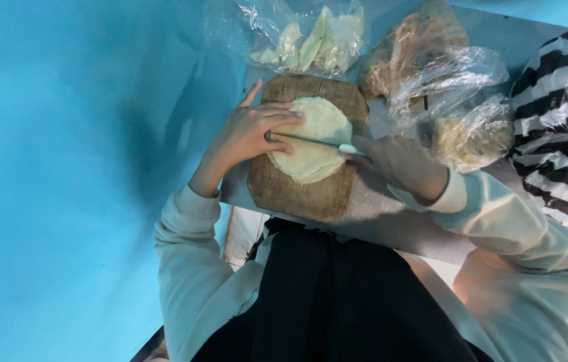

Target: The person peels a thin translucent sheet from a round stack of wrappers, folds the sheet and sets it on the table, then holds the stack on a wooden cutting board and trims its edge with a knife.

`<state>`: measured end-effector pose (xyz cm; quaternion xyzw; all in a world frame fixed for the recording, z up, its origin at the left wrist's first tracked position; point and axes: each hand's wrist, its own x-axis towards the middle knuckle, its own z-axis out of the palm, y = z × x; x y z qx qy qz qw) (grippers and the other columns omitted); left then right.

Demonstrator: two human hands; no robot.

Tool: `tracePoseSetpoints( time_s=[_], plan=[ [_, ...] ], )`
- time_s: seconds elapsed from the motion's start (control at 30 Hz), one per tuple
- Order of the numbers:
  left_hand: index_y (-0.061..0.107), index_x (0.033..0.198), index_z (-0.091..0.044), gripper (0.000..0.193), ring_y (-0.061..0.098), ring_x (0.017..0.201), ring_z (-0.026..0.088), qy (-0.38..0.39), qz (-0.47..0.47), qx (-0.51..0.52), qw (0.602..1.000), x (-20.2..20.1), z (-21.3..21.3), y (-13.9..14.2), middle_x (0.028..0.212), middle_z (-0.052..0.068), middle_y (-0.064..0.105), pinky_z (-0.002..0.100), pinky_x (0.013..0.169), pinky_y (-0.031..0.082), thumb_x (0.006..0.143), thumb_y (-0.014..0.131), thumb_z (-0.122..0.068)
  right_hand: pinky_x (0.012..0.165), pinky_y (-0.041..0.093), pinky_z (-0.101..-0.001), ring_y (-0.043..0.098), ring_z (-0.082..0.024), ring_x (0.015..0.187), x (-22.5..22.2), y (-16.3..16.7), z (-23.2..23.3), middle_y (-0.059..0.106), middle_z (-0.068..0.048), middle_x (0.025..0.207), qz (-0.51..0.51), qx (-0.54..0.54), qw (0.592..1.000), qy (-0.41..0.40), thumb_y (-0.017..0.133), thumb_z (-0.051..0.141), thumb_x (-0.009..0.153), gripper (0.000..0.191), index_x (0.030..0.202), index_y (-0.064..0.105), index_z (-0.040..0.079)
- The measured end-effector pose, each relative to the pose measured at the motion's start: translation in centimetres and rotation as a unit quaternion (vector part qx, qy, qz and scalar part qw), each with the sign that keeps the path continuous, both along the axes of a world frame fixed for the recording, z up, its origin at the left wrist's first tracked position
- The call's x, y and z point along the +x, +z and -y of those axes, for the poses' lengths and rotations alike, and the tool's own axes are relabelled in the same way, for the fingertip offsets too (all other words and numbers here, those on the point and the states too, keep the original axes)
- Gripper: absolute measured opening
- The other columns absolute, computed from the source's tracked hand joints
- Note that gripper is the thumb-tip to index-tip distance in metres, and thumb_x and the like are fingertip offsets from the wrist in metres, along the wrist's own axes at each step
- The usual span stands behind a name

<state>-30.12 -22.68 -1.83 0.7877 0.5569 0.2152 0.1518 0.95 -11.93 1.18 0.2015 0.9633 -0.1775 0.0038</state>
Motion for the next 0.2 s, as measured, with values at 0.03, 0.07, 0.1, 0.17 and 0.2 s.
tracePoseSetpoints(
  time_s=[0.03, 0.07, 0.1, 0.17, 0.2],
  plan=[
    [0.071, 0.132, -0.023, 0.069, 0.062, 0.129, 0.019, -0.004, -0.002, 0.009, 1.0, -0.1, 0.0, 0.0, 0.133, -0.003, 0.071, 0.058, 0.126, 0.014, 0.071, 0.084, -0.052, 0.046, 0.05, -0.0457, 0.064, -0.037, 0.051, -0.2, -0.1, 0.0, 0.06, -0.017, 0.055, -0.005, -0.014, 1.0, 0.004, 0.058, 0.039, 0.102, 0.034, 0.105, 0.06, 0.005],
    [0.072, 0.131, -0.024, 0.068, 0.062, 0.129, 0.019, -0.001, -0.006, 0.002, 1.0, -0.2, -0.1, 0.0, 0.132, -0.004, 0.071, 0.059, 0.126, 0.013, 0.071, 0.084, -0.053, 0.047, 0.05, -0.0466, 0.064, -0.038, 0.051, -0.7, -0.2, 0.0, 0.06, -0.017, 0.055, 0.002, -0.013, 1.0, 0.006, 0.058, 0.038, 0.102, 0.033, 0.105, 0.06, 0.005],
    [0.072, 0.13, -0.025, 0.067, 0.062, 0.128, 0.018, 0.003, -0.009, -0.006, 1.0, -0.2, -0.1, 0.1, 0.131, -0.004, 0.072, 0.06, 0.126, 0.013, 0.07, 0.084, -0.053, 0.048, 0.051, -0.0475, 0.064, -0.038, 0.051, -1.1, -0.4, 0.1, 0.06, -0.017, 0.054, 0.011, -0.014, 1.0, 0.008, 0.058, 0.038, 0.101, 0.033, 0.105, 0.06, 0.006],
    [0.073, 0.128, -0.026, 0.065, 0.062, 0.128, 0.016, 0.01, -0.015, -0.017, 1.0, -0.1, 0.0, 0.3, 0.129, -0.005, 0.072, 0.061, 0.127, 0.011, 0.071, 0.083, -0.055, 0.05, 0.051, -0.0494, 0.065, -0.04, 0.053, -1.4, -0.4, 0.0, 0.061, -0.018, 0.056, 0.006, -0.014, 1.0, 0.012, 0.058, 0.038, 0.101, 0.031, 0.105, 0.059, 0.006],
    [0.073, 0.127, -0.026, 0.064, 0.062, 0.128, 0.016, 0.012, -0.019, -0.019, 1.0, -0.1, -0.1, 0.5, 0.129, -0.006, 0.072, 0.061, 0.127, 0.01, 0.072, 0.083, -0.056, 0.052, 0.052, -0.0503, 0.065, -0.041, 0.054, -1.3, -0.3, 0.2, 0.061, -0.018, 0.057, -0.009, -0.014, 1.0, 0.013, 0.059, 0.037, 0.101, 0.031, 0.105, 0.059, 0.007]
  ],
)
